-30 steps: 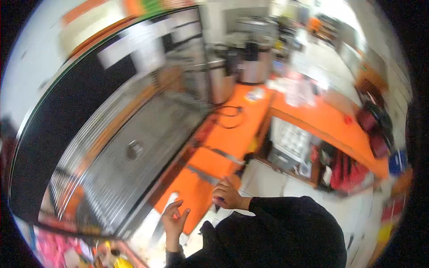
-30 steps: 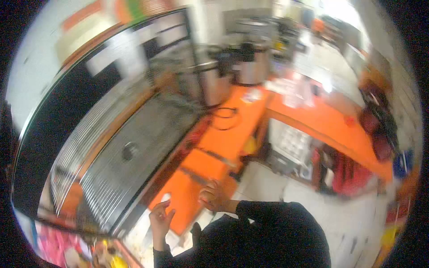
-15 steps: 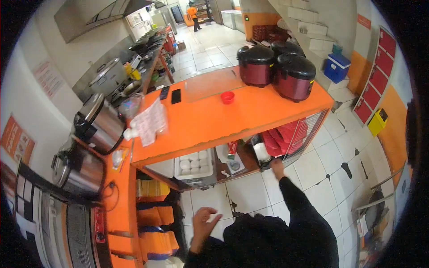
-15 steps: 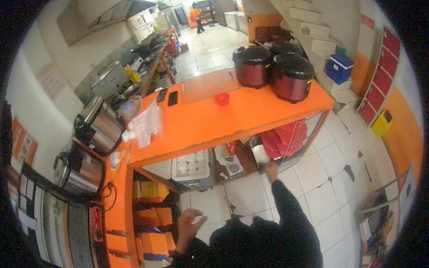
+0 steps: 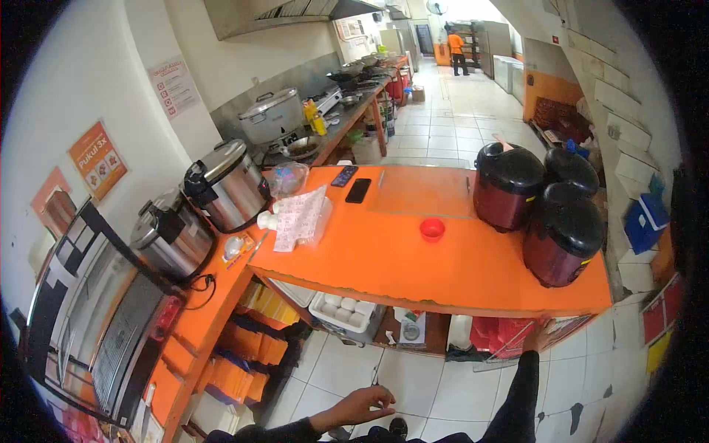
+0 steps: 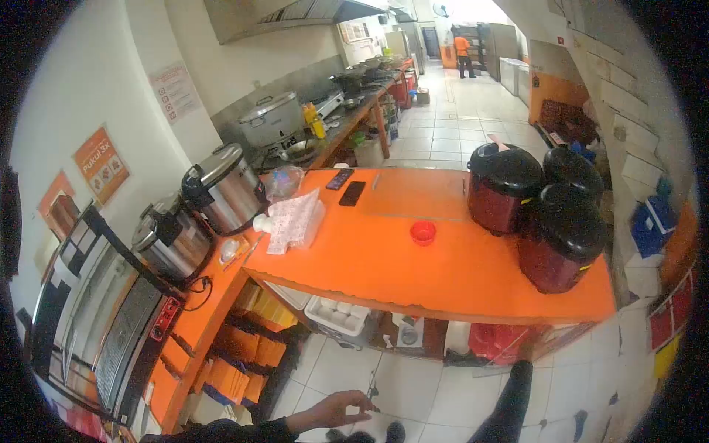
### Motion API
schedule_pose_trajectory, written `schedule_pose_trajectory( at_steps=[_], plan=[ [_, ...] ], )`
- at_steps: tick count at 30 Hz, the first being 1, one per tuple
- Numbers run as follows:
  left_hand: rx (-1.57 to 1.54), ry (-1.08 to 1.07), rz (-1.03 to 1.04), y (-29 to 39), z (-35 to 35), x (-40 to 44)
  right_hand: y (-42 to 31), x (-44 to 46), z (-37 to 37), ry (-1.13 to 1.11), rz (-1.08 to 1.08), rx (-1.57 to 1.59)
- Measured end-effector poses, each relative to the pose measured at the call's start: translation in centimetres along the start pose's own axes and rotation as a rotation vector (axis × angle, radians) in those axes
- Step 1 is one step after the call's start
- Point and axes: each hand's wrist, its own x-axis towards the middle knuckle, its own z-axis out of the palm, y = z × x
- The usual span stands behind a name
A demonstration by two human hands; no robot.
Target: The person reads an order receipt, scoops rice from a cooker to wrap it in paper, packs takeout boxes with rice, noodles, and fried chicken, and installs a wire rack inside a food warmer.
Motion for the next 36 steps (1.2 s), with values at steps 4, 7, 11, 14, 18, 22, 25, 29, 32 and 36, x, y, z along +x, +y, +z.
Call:
schedule_pose_trajectory(
  at_steps=[4,7,11,14,18,22,25,29,32,36],
  plan=[
    [0.047,0.011,0.009,-0.3,0.2,0.2,2.1,-3.9,4.7,0.421,-0.186,0.227],
    [-0.047,0.039,-0.109,0.1,-0.4,-0.6,0.9,-8.8,3.7,-0.398,-0.52,0.175],
    [-0.386,0.035,-0.327,-3.8,2.1,-1.5,-10.1,-16.5,-17.9,-0.941,-0.776,0.087],
    [-0.335,-0.044,-0.35,-9.4,6.3,-3.1,-18.4,-19.5,-19.4,-1.044,-1.14,0.246],
    [-0.329,0.002,-0.304,-12.3,11.9,-4.7,-24.5,-23.2,-27.6,-1.36,-0.846,0.909],
    [0.142,0.409,0.016,-22.8,18.7,-5.9,-28.8,-32.2,-25.4,-1.901,-0.122,1.271],
    [-0.187,0.59,-0.478,-18.5,15.4,-10.6,-31.3,-38.0,-26.6,-1.814,-0.338,1.414],
    [-0.261,0.823,-0.632,-12.6,5.6,-17.5,-33.8,-43.9,-27.0,-1.361,-0.703,1.716],
    [0.059,1.042,-0.465,-10.4,-1.9,-20.1,-33.0,-45.6,-29.5,-0.876,-0.429,1.711],
    [-0.181,1.219,-0.252,1.2,-7.5,-26.2,-25.4,-49.8,-18.8,-1.483,-0.199,1.426]
  ],
)
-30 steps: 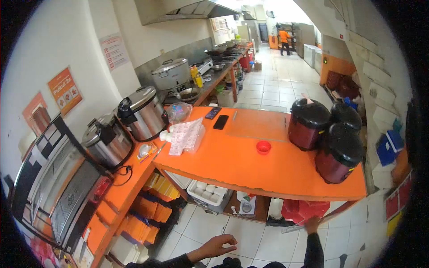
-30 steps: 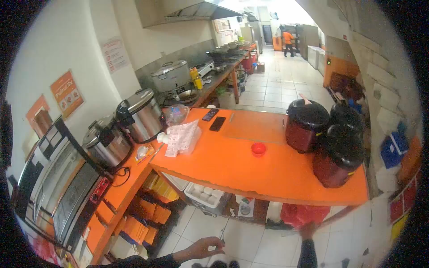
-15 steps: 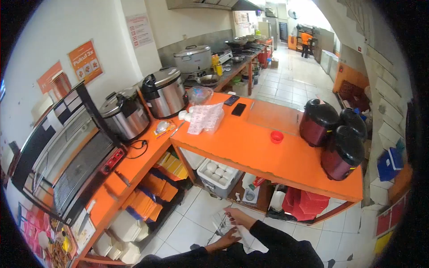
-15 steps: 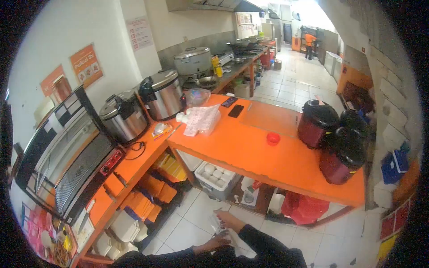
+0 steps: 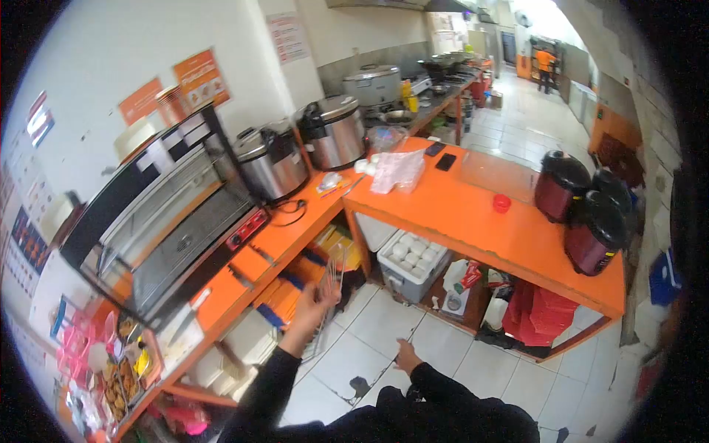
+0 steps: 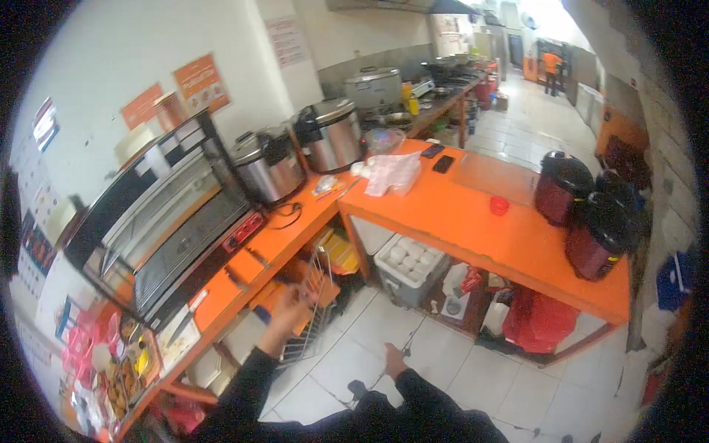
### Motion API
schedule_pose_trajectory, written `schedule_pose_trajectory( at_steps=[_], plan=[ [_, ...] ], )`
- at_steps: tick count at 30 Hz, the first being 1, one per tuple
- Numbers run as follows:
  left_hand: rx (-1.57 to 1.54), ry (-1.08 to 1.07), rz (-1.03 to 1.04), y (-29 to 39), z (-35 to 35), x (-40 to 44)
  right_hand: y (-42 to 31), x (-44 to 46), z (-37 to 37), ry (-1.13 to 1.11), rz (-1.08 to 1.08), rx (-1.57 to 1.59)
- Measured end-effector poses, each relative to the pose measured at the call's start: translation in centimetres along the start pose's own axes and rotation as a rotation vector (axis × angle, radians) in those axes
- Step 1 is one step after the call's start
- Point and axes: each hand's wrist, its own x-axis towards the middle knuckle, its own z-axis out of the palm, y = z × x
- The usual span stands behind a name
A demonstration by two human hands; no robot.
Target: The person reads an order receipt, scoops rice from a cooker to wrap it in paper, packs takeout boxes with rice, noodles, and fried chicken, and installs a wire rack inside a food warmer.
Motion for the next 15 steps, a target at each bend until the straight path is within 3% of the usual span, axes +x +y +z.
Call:
schedule_pose_trajectory(
  at_steps=[1,3,5,7,10,11,13,15],
  plan=[
    [-0.098,-0.009,0.007,2.8,-2.9,-1.5,-0.9,-4.0,-0.3,-0.012,0.435,0.182],
    [-0.188,0.033,-0.071,10.3,-9.5,-6.3,6.7,-3.0,-0.7,-0.058,0.516,0.165],
    [-0.332,0.039,-0.076,13.8,-16.1,-11.7,4.0,-9.8,3.3,-0.112,0.461,0.099],
    [-0.485,0.041,-0.063,14.9,-22.4,-17.3,3.5,-12.1,6.7,-0.196,0.432,0.31],
    [-0.486,0.182,0.029,14.0,-29.1,-26.0,3.0,-11.8,10.8,-0.155,0.408,1.008],
    [-0.431,0.216,0.054,12.5,-30.9,-28.6,0.1,-14.0,12.5,-0.013,0.365,1.21],
    [-0.397,0.411,0.112,8.1,-33.9,-32.9,2.3,-9.4,12.2,-0.248,0.262,1.378],
    [-0.383,0.619,0.123,3.1,-36.4,-36.0,-0.6,-8.2,13.2,-0.258,-0.041,1.136]
  ],
)
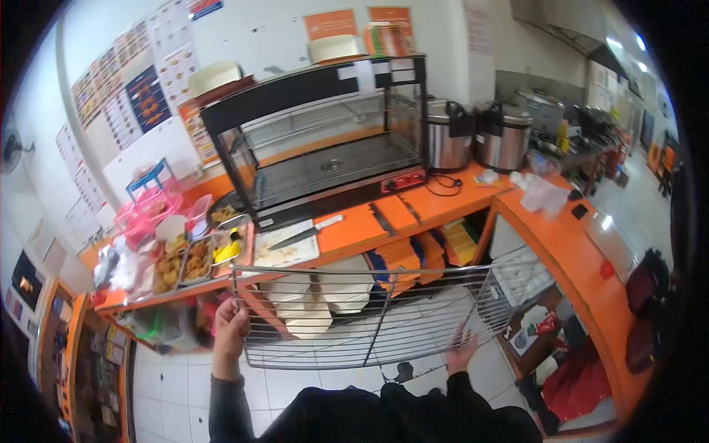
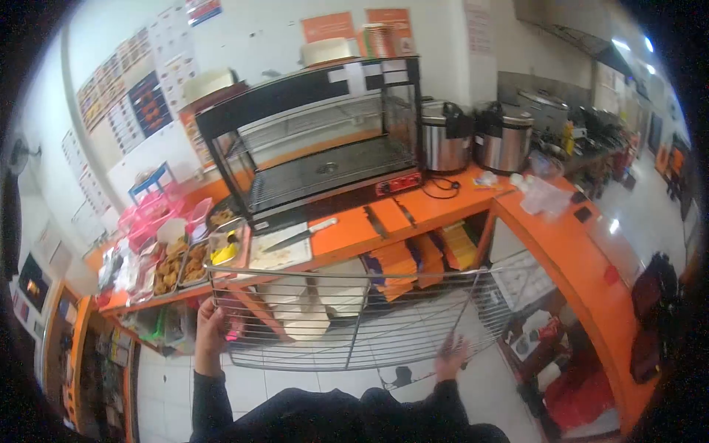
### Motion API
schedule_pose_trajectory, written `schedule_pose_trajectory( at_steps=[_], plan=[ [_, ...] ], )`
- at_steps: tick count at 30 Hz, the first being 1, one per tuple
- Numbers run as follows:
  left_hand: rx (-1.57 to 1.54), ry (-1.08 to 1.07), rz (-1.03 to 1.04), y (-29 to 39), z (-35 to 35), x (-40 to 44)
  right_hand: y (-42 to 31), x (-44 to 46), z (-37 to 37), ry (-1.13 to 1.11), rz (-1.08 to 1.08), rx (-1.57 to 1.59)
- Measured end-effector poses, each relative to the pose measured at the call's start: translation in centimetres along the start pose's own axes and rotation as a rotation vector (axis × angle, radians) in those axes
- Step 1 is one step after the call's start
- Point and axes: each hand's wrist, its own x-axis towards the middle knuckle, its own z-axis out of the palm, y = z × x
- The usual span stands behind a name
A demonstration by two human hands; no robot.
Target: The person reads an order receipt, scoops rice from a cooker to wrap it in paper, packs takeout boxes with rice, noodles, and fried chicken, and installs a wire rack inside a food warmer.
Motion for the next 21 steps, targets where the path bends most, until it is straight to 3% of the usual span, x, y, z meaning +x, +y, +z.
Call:
schedule_pose_trajectory(
  at_steps=[2,4,6,8,9,12,14,17,18,20,21],
  plan=[
    [0.04,0.173,0.08,-3.3,-3.6,-0.1,-1.4,0.8,5.0,-0.194,-0.149,-0.2],
    [0.106,0.365,0.084,-4.7,-4.0,0.6,-3.2,-1.2,13.6,-0.463,0.111,0.078],
    [0.13,0.452,0.073,-7.6,-6.2,2.7,-4.7,0.2,18.1,-0.88,0.172,-0.062],
    [0.164,0.513,0.185,-13.5,-10.0,6.8,-3.8,-0.7,24.0,-1.063,0.187,-0.137],
    [0.187,0.465,0.038,-10.7,-7.6,6.9,-3.2,-1.1,26.3,-1.159,0.193,-0.169],
    [0.238,0.448,-0.021,-12.6,-7.9,12.1,-1.1,-0.8,30.3,-1.256,0.179,-0.267],
    [0.317,0.41,0.071,-17.4,-12.0,18.1,0.9,-0.2,31.4,-1.17,0.225,-0.195],
    [0.479,0.348,0.082,-17.6,-13.3,26.8,4.6,3.1,32.5,-1.016,0.243,-0.015],
    [0.554,0.252,-0.041,-17.1,-14.6,30.1,5.7,4.6,32.7,-1.046,0.232,0.004],
    [0.67,0.261,0.12,-15.1,-13.2,35.3,8.2,8.2,34.5,-1.119,0.212,0.049],
    [1.104,0.17,0.35,-12.1,-9.8,36.0,9.4,9.8,35.7,-1.249,0.165,-0.049]
  ],
)
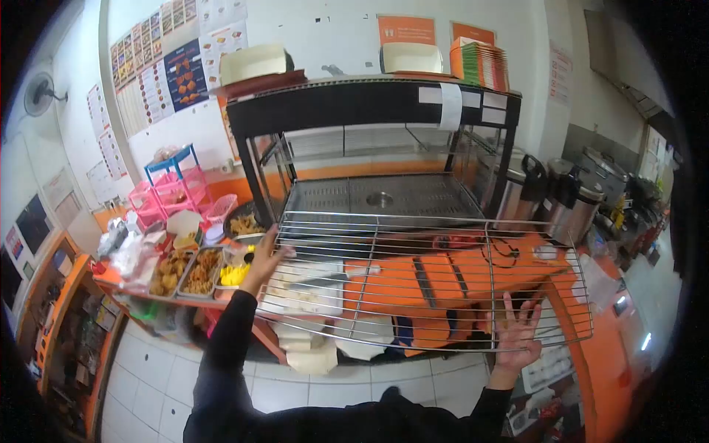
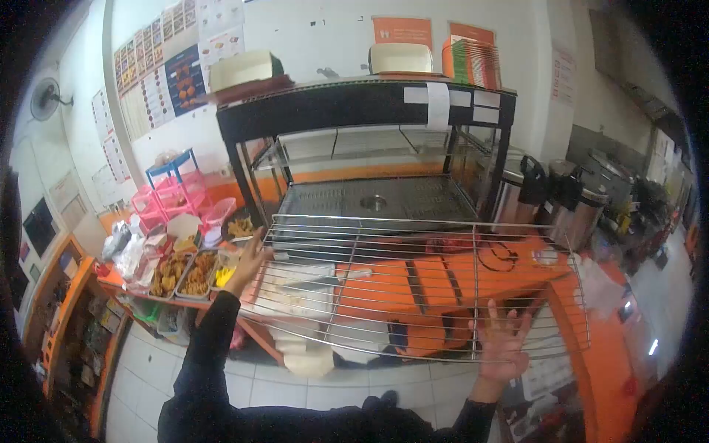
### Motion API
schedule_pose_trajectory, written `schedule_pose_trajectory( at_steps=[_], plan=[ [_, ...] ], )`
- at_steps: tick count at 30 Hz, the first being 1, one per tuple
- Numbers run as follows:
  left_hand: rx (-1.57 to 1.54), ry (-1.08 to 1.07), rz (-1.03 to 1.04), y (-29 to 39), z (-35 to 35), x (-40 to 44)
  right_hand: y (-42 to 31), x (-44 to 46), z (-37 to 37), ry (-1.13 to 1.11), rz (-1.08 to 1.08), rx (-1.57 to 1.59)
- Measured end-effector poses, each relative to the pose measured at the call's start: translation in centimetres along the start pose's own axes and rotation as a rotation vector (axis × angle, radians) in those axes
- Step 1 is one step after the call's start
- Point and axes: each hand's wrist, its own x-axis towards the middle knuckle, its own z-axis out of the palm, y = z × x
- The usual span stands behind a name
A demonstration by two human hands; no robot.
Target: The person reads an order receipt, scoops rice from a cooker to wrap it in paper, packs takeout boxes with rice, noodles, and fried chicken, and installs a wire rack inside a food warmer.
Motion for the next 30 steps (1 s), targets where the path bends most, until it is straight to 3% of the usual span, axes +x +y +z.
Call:
schedule_pose_trajectory(
  at_steps=[1,2,3,5,8,11,13,15,18,21,30],
  plan=[
    [0.398,-0.028,0.291,6.6,-1.1,0.6,0.7,1.1,-1.3,0.018,-0.002,0.006],
    [0.126,-0.361,0.421,12.4,-1.4,0.2,1.2,2.2,-2.5,0.033,-0.001,0.004],
    [-0.046,-0.524,0.522,15.1,0.2,-1.8,1.5,3.6,-3.7,0.04,-0.001,-0.001],
    [0.246,-0.646,0.615,17.4,4.2,-4.0,2.0,5.6,-5.4,0.074,-0.013,-0.014],
    [0.413,-0.612,0.604,13.2,9.9,-3.0,3.0,7.9,-6.3,0.073,0.016,-0.026],
    [0.352,-0.666,0.545,11.6,11.1,-2.5,4.4,9.6,-6.8,0.095,0.071,-0.03],
    [0.212,-0.569,0.586,10.5,10.3,-2.7,5.3,9.9,-7.4,0.132,0.091,-0.021],
    [0.229,-0.561,0.472,9.7,8.7,-3.0,7.1,9.6,-8.1,0.193,0.116,0.026],
    [0.208,-0.579,0.459,8.6,6.4,-2.1,10.2,9.5,-8.7,0.248,0.135,0.094],
    [0.232,-0.605,0.42,7.8,5.9,-1.6,12.6,9.7,-11.1,0.168,0.148,0.111],
    [0.097,-0.568,0.358,8.9,9.0,1.1,13.0,14.5,-18.0,0.307,0.244,0.197]
  ],
)
